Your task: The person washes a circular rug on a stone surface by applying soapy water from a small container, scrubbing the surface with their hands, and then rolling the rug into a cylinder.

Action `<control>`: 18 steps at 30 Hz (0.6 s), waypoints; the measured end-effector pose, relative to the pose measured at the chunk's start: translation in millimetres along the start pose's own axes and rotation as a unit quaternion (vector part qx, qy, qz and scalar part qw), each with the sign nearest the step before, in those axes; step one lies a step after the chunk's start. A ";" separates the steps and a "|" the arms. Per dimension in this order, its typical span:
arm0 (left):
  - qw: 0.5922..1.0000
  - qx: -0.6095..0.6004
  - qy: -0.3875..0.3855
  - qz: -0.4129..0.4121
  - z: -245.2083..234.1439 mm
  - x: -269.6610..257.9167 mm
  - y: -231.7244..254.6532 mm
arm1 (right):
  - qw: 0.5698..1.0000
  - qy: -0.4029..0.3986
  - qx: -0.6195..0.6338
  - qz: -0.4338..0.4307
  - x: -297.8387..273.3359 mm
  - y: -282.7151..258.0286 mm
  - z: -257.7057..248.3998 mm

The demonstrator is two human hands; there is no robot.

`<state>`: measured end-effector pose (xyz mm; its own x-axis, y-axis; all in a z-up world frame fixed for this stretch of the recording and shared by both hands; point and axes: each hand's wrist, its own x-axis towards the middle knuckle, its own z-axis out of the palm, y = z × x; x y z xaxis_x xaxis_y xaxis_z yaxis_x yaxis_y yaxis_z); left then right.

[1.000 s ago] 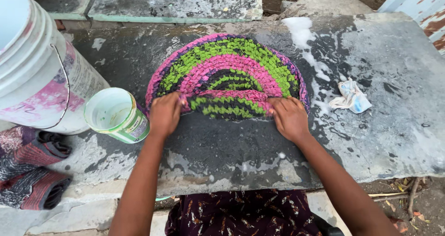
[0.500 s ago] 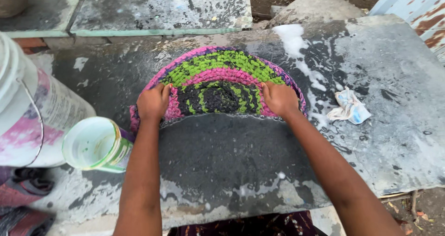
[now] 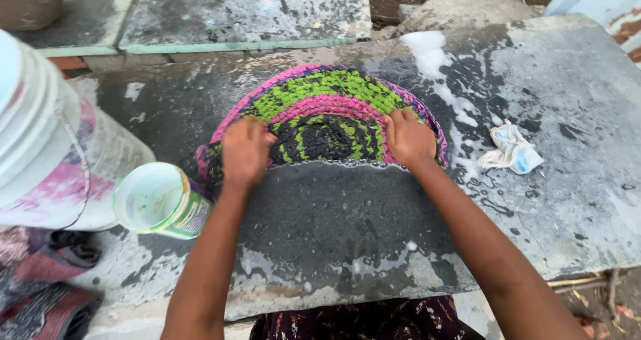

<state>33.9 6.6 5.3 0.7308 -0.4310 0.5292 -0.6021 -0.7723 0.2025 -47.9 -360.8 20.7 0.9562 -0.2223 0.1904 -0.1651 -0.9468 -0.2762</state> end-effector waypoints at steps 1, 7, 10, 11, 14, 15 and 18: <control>0.999 -0.002 -0.053 -0.004 -4.1 -5.3 9.4 | 0.999 0.045 0.014 -0.019 -1.0 -1.0 0.7; 0.988 0.046 -0.146 0.005 -22.8 -10.3 14.9 | 0.977 0.073 0.122 -0.162 -11.0 -5.0 -21.2; 0.988 0.006 -0.154 0.015 -26.7 -6.7 0.3 | 0.953 0.086 0.057 -0.286 -32.9 -19.5 -27.6; 0.988 0.002 -0.154 0.013 -25.4 -7.5 -3.5 | 0.955 0.088 0.026 -0.283 -38.7 -23.2 -27.0; 0.987 -0.005 -0.161 0.002 -14.5 -9.8 -11.0 | 0.959 0.081 -0.046 -0.267 -44.9 -24.3 -19.5; 0.986 -0.003 -0.164 -0.005 -9.8 -6.6 -14.6 | 0.962 0.072 -0.055 -0.257 -38.4 -22.8 -16.5; 0.981 -0.038 -0.184 -0.052 1.2 6.2 -29.7 | 0.978 -0.010 -0.056 -0.198 -20.5 -16.6 -11.4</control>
<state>56.7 26.3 1.6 0.8481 -0.5011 0.1720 -0.5294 -0.7905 0.3078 -67.5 -343.2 32.1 0.9550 0.1714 0.2422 0.1956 -0.9775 -0.0795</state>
